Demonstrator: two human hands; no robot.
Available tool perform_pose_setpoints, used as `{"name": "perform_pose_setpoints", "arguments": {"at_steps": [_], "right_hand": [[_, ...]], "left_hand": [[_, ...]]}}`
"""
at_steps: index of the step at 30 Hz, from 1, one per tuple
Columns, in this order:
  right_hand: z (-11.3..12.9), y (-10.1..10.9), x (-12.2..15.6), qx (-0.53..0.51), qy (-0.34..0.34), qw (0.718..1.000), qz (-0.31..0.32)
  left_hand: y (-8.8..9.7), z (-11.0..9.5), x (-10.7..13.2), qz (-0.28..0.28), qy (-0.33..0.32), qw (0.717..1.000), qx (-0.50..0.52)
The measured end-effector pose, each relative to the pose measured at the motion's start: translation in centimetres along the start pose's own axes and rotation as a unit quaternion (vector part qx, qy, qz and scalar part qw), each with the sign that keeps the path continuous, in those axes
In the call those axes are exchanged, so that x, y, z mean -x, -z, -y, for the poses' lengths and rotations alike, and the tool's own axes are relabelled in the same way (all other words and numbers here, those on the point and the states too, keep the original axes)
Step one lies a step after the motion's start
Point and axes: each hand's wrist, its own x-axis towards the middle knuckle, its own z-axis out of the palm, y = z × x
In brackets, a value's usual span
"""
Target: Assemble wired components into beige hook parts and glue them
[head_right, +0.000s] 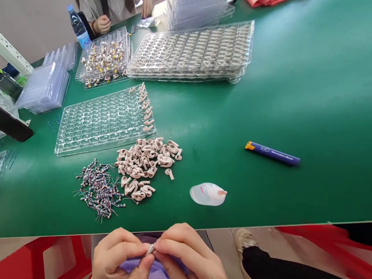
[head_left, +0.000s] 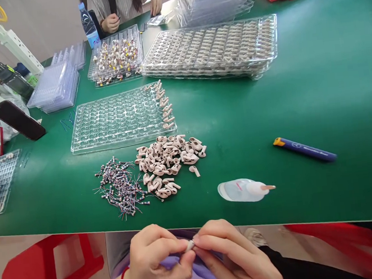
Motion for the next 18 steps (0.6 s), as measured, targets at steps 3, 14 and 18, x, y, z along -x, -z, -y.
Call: {"name": "perform_pose_setpoints", "arguments": {"at_steps": [3, 14, 18], "right_hand": [[0.12, 0.01, -0.23, -0.004, 0.006, 1.000, -0.003], [-0.19, 0.45, -0.17, -0.015, 0.047, 0.999, -0.013], [-0.29, 0.58, -0.14, -0.014, 0.049, 0.999, -0.014]], "left_hand": [[0.03, -0.02, -0.06, 0.008, -0.025, 0.999, -0.019], [0.21, -0.23, -0.03, 0.031, -0.088, 0.994, -0.054], [0.25, -0.28, -0.08, 0.037, -0.106, 0.992, -0.064]]}}
